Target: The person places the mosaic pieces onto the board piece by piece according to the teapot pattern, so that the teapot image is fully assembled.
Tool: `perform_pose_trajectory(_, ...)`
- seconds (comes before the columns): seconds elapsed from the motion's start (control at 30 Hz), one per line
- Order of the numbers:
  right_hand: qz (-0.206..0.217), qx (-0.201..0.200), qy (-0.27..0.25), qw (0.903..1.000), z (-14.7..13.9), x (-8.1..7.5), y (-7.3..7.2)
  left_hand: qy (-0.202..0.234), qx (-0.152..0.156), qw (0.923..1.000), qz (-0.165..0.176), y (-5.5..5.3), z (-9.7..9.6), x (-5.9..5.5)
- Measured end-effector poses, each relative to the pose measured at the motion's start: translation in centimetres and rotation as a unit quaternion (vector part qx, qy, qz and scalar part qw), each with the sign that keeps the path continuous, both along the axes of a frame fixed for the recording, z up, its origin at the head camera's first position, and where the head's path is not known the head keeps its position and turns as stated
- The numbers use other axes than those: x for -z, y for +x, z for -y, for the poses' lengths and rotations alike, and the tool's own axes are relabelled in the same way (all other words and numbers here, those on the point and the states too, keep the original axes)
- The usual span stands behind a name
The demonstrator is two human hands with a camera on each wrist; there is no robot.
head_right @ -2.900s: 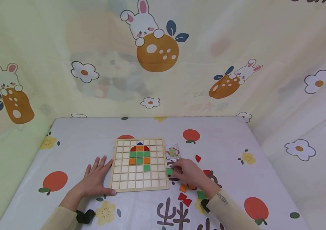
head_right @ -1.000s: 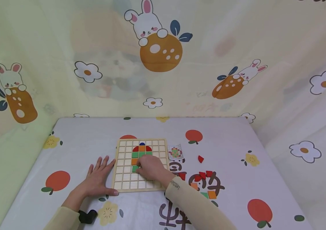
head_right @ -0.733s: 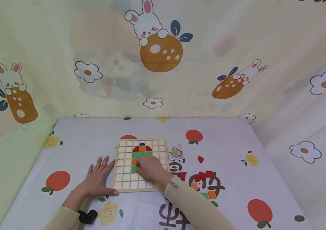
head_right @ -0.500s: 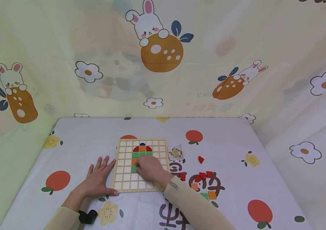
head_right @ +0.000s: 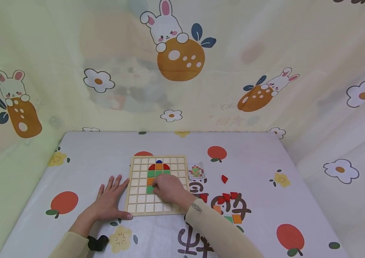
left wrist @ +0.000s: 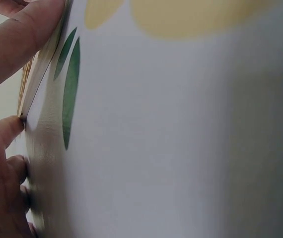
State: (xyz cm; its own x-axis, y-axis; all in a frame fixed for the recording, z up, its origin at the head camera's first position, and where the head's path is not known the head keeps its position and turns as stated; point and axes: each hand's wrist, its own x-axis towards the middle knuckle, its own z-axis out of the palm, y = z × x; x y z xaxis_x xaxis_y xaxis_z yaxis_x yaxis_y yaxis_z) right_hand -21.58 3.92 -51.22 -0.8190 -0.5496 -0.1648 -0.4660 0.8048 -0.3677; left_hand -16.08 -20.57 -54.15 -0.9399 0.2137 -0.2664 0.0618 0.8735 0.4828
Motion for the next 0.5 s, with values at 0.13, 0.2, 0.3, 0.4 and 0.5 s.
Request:
perform_pose_trajectory(0.13,0.005,0.007,-0.011,0.9999,-0.7,-0.3,0.1,-0.002,0.001,1.0,-0.001,0.1,0.0,-0.1)
perform_pose_trajectory(0.2,0.006,0.014,-0.021,0.9997,-1.2,-0.4,0.1,-0.001,0.001,1.0,-0.003,0.1,0.0,-0.1)
perform_pose_trajectory(0.3,0.006,0.024,-0.043,0.9988,-2.2,-0.4,0.2,-0.001,0.003,1.0,-0.006,0.1,0.0,0.0)
perform_pose_trajectory(0.4,0.006,0.035,-0.063,0.9974,-3.5,-0.5,0.3,-0.002,0.004,1.0,-0.008,0.1,0.0,0.1)
perform_pose_trajectory(0.5,0.008,0.056,-0.073,0.9957,-5.1,-0.7,0.5,-0.004,0.005,1.0,-0.008,0.1,0.0,0.1)
